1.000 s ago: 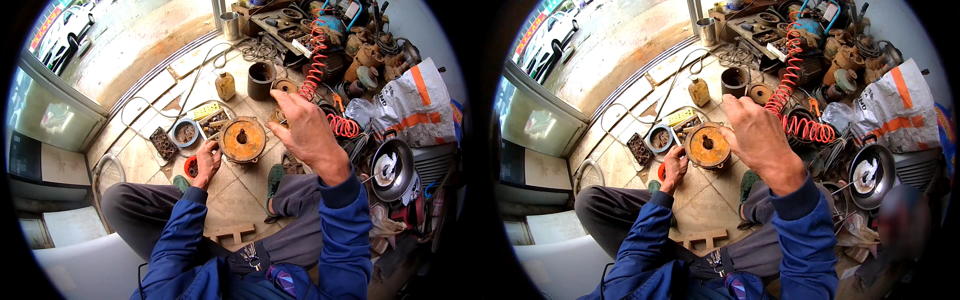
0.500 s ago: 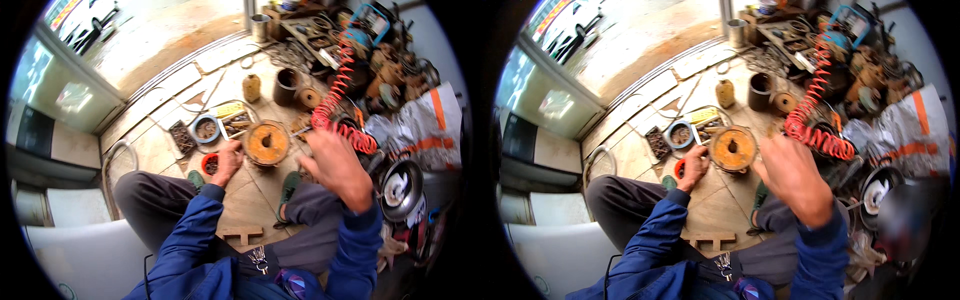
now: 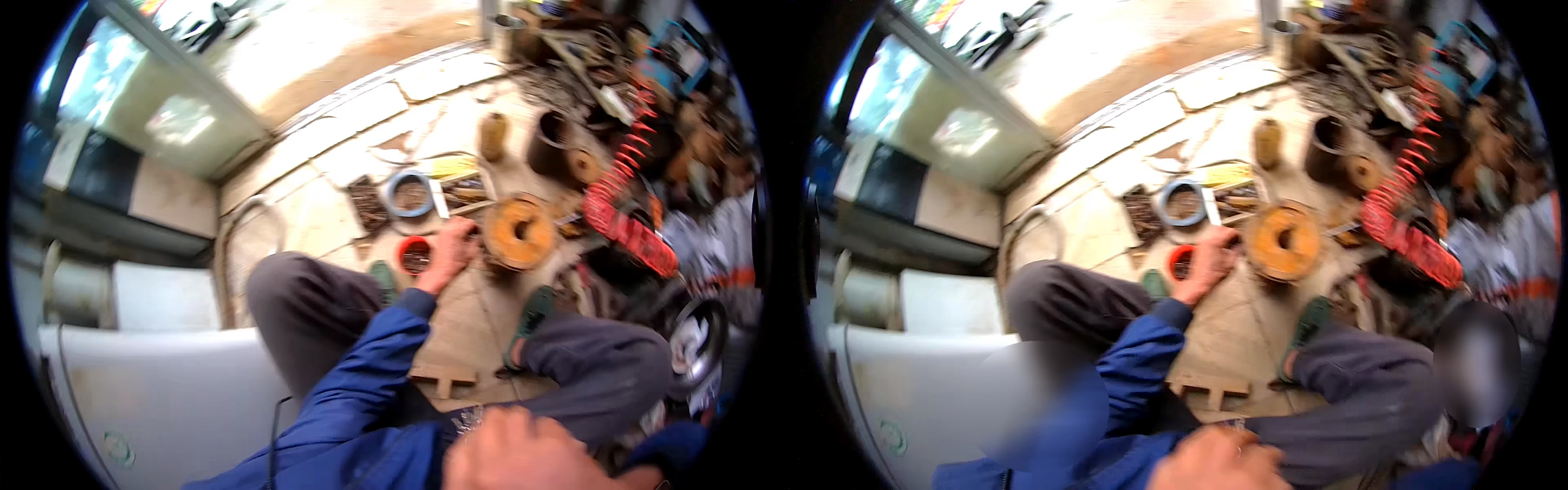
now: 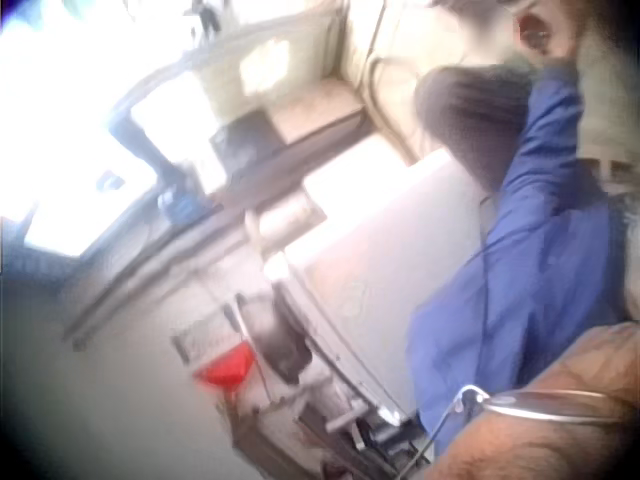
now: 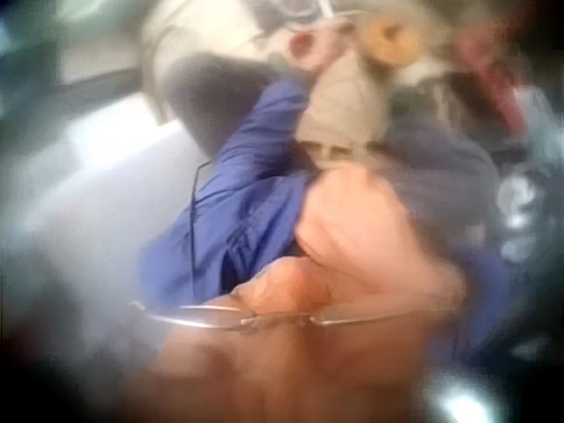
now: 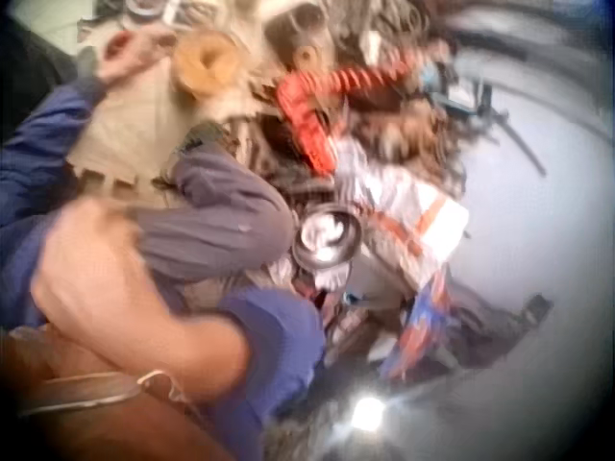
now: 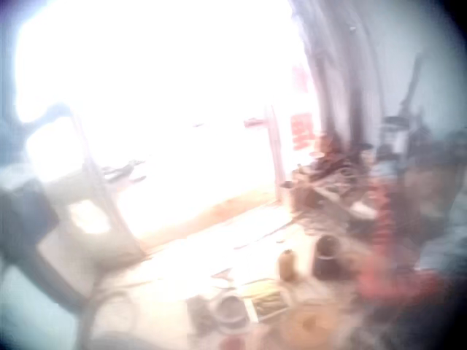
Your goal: The person sits on the floor of a cluttered workshop and sorts through a red cup of small metal parts. They place a selected part onto a wooden block and use a hammer to tap it. They then search through a metal bowl of tools, select a screwdriver, and use it to adjust the part on the block.
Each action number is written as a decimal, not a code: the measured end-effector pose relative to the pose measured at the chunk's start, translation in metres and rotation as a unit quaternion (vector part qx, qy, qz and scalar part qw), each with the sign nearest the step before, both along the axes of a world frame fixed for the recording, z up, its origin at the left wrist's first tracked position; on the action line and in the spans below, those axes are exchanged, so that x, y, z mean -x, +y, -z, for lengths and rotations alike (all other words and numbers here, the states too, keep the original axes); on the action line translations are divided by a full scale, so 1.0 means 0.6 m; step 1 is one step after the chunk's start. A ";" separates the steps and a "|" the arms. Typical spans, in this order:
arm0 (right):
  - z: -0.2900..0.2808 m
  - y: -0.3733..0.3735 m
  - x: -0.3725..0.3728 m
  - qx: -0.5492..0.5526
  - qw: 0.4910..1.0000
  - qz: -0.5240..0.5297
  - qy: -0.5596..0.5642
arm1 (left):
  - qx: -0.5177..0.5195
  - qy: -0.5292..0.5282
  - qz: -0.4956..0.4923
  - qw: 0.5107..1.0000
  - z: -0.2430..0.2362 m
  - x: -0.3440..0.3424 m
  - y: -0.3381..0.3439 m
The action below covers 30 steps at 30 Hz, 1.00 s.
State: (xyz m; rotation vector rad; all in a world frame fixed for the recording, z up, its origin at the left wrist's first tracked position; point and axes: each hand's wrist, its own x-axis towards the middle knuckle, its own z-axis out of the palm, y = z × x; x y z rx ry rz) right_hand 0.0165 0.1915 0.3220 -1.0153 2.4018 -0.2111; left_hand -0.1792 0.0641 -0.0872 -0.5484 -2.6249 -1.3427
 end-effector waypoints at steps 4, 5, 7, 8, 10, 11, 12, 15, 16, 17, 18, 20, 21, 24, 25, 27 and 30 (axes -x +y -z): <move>0.078 -0.029 0.046 0.020 0.998 -0.032 0.046 | 0.031 -0.035 -0.007 0.999 -0.027 -0.011 0.007; 0.100 -0.030 0.060 -0.011 0.999 -0.039 0.027 | 0.038 -0.049 -0.023 0.998 -0.037 -0.017 -0.002; 0.143 0.015 0.102 0.106 0.992 0.025 0.057 | 0.003 -0.059 -0.022 0.998 -0.036 -0.014 -0.002; 0.170 0.040 0.123 0.144 0.982 0.085 0.093 | -0.016 -0.064 -0.021 0.998 -0.028 -0.012 0.002; 0.228 0.079 0.146 0.113 0.959 0.192 0.175 | -0.039 -0.051 -0.024 0.998 -0.012 -0.005 0.023; 0.253 0.088 0.148 0.052 0.948 0.234 0.212 | -0.042 -0.053 -0.033 0.997 -0.024 -0.008 0.028; 0.261 0.098 0.147 0.014 0.959 0.225 0.174 | -0.039 -0.052 -0.030 0.997 -0.036 -0.014 0.032; 0.265 0.113 0.159 -0.023 0.973 0.193 0.127 | -0.039 -0.056 -0.040 0.997 -0.032 -0.016 0.019; 0.265 0.113 0.161 0.003 0.969 0.200 0.147 | -0.036 -0.055 -0.038 0.997 -0.037 -0.017 0.020; 0.266 0.114 0.162 0.029 0.964 0.206 0.166 | -0.034 -0.053 -0.036 0.997 -0.043 -0.019 0.022; 0.267 0.118 0.162 0.032 0.960 0.208 0.184 | -0.031 -0.051 -0.034 0.998 -0.045 -0.019 0.024; 0.269 0.124 0.161 0.041 0.952 0.211 0.218 | 0.001 -0.032 -0.007 0.999 -0.045 -0.011 0.017; 0.267 0.130 0.162 0.036 0.952 0.218 0.211 | 0.017 -0.023 0.007 1.000 -0.045 -0.005 0.014; 0.250 0.147 0.170 0.037 0.949 0.245 0.196 | -0.005 -0.052 -0.010 0.999 -0.031 -0.004 0.010; 0.242 0.152 0.173 0.027 0.948 0.258 0.183 | -0.021 -0.065 -0.022 0.997 -0.029 -0.006 0.014; 0.232 0.161 0.179 0.006 0.946 0.282 0.158 | -0.042 -0.081 -0.039 0.995 -0.027 -0.013 0.017; 0.230 0.175 0.173 0.036 0.937 0.292 0.189 | -0.060 -0.090 -0.055 0.993 -0.029 -0.020 0.020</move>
